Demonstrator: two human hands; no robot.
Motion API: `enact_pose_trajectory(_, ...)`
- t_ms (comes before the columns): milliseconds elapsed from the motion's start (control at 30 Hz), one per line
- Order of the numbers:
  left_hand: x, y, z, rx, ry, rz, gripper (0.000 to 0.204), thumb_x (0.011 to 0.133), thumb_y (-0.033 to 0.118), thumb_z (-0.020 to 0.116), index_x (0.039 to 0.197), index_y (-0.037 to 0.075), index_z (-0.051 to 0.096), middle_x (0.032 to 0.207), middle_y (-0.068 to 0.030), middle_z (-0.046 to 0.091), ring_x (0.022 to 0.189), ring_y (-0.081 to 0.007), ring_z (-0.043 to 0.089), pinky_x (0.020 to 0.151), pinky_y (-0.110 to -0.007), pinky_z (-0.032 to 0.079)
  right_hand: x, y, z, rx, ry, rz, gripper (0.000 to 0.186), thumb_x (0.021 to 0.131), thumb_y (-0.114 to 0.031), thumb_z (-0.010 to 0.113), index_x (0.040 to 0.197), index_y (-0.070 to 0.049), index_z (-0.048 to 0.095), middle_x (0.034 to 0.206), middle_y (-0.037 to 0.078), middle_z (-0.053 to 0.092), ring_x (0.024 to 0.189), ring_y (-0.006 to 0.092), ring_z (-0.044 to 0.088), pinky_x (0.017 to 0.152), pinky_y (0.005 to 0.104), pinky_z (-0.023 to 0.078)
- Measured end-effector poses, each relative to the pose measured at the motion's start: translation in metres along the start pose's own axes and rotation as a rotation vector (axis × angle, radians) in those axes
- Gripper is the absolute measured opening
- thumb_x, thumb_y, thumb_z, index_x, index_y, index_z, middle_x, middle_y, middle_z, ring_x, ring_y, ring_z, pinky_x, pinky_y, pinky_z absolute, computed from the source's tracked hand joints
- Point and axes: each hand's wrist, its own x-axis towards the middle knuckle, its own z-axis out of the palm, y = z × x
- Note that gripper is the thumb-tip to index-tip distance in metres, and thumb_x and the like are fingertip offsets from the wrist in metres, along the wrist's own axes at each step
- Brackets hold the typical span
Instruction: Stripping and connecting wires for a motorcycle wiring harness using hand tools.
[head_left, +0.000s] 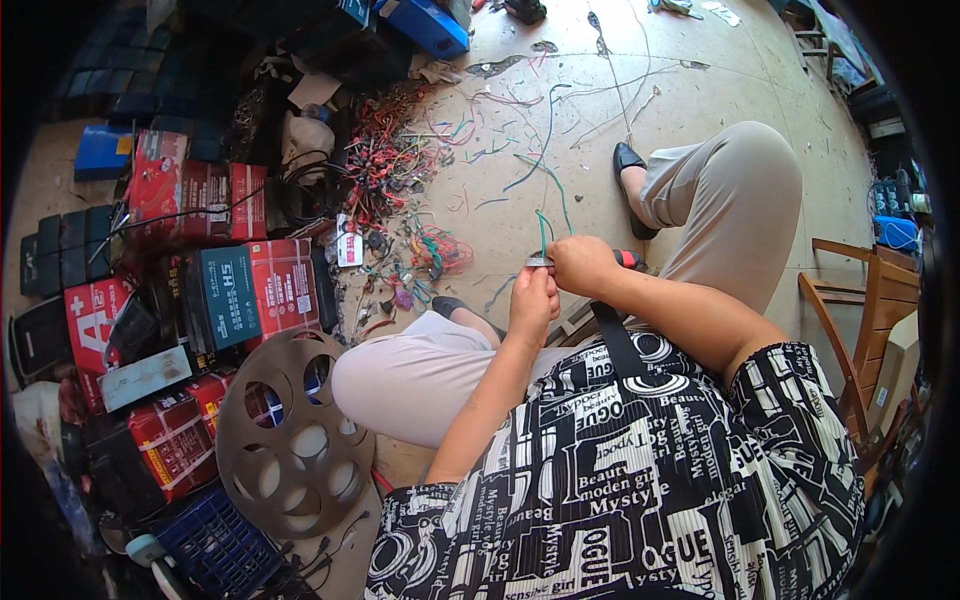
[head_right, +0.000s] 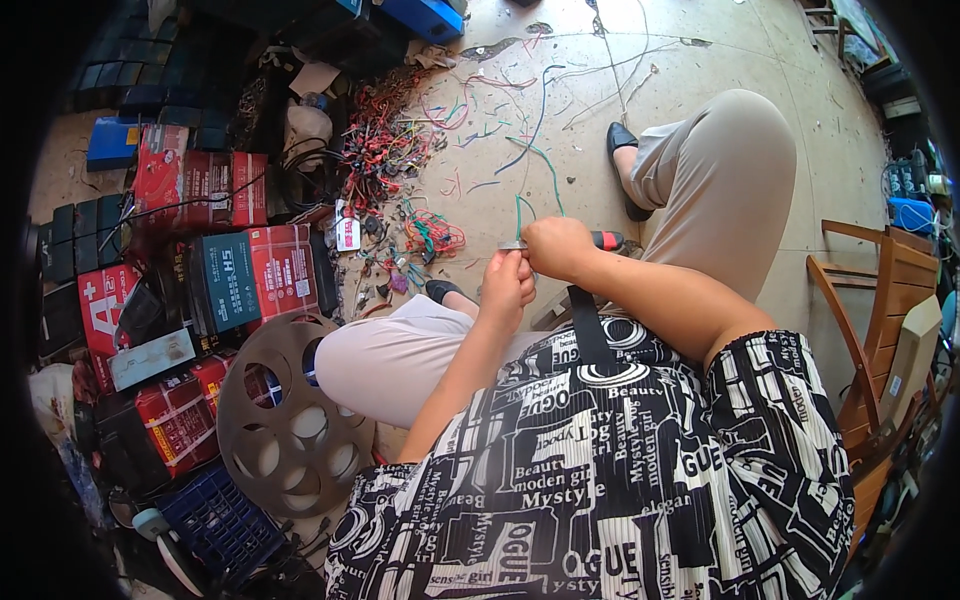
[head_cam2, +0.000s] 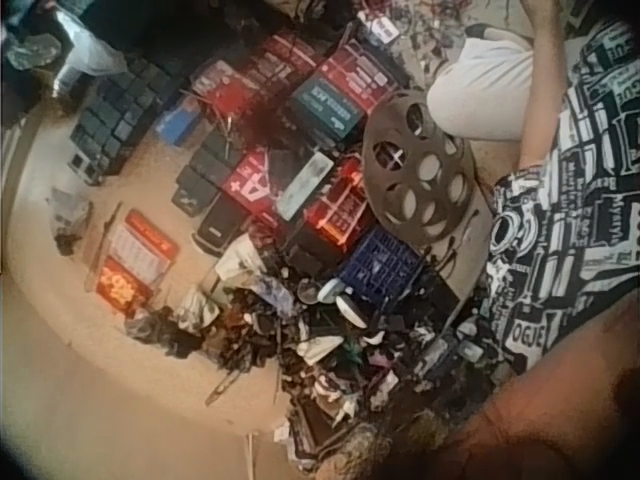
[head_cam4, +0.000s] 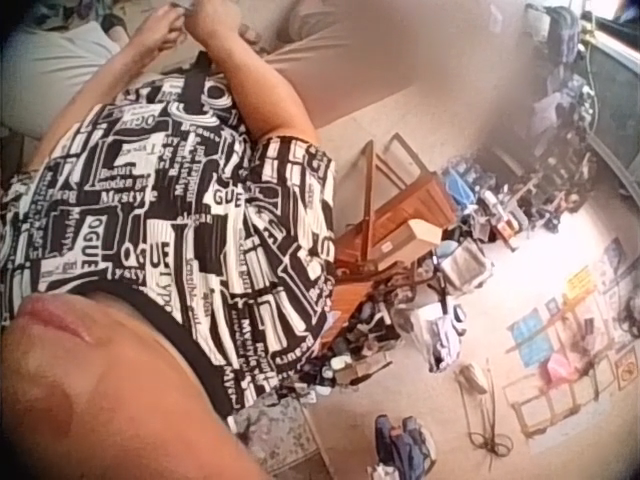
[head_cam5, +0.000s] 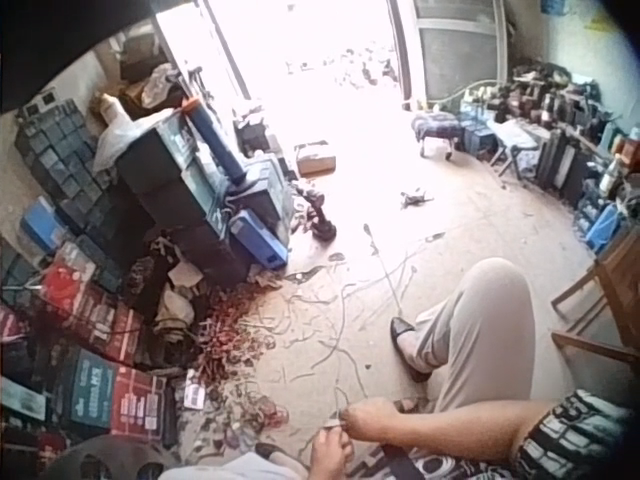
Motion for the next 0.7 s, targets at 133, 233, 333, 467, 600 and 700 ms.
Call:
enact_pose_trajectory(133,-0.007,0.005,0.004,-0.095,-0.002,0.012,0.014,0.097,0.016,0.035,0.094,0.006,0.045,0.057,0.0045,0.032,0.038,-0.0053,0.023,0.035,-0.023,0.018,0.006,0.005,0.003,-0.033,0.077,-0.057,0.016,0.074,-0.024,0.063,0.074,-0.009,0.065,0.075,0.013,0.066,0.072,0.0307,0.065,0.062,0.0407,0.051)
enact_pose_trajectory(233,-0.008,0.007,0.005,-0.141,-0.013,0.023,0.015,0.097,0.017,0.036,0.094,0.006,0.045,0.057,0.0040,0.032,0.039,-0.0057,0.024,0.035,-0.023,0.018,0.010,0.005,0.003,-0.054,0.098,-0.058,0.014,0.072,-0.024,0.064,0.074,-0.009,0.065,0.075,0.012,0.066,0.071,0.0301,0.066,0.061,0.0401,0.051)
enact_pose_trajectory(333,-0.009,0.008,0.005,-0.183,-0.011,0.009,0.015,0.098,0.018,0.036,0.094,0.006,0.045,0.057,0.0039,0.031,0.040,-0.0057,0.024,0.036,-0.023,0.019,0.014,0.010,0.007,-0.073,0.111,-0.084,0.012,0.072,-0.021,0.062,0.074,-0.009,0.066,0.075,0.012,0.066,0.071,0.0302,0.065,0.061,0.0402,0.051)
enact_pose_trajectory(467,-0.010,0.007,0.004,-0.195,0.010,-0.011,0.015,0.098,0.018,0.036,0.093,0.006,0.044,0.056,0.0044,0.030,0.040,-0.0058,0.023,0.036,-0.023,0.019,0.017,0.014,0.010,-0.096,0.128,-0.111,0.011,0.072,-0.018,0.061,0.074,-0.009,0.066,0.075,0.012,0.066,0.071,0.0302,0.066,0.061,0.0399,0.051)
enact_pose_trajectory(600,-0.010,0.007,0.003,-0.200,0.014,-0.024,0.015,0.098,0.018,0.036,0.092,0.006,0.044,0.056,0.0047,0.029,0.040,-0.0058,0.022,0.036,-0.023,0.018,0.020,0.019,0.012,-0.085,0.129,-0.108,0.012,0.072,-0.016,0.059,0.077,-0.010,0.067,0.077,0.013,0.066,0.072,0.0302,0.066,0.062,0.0408,0.052)
enact_pose_trajectory(700,-0.017,0.004,0.003,-0.207,-0.028,0.004,0.015,0.098,0.018,0.037,0.092,0.007,0.045,0.055,0.0048,0.028,0.039,-0.0058,0.021,0.037,-0.023,0.018,0.033,0.041,0.014,-0.076,0.129,0.177,0.014,0.075,-0.013,0.055,0.079,-0.010,0.068,0.081,0.014,0.067,0.075,0.0314,0.066,0.065,0.0421,0.052)
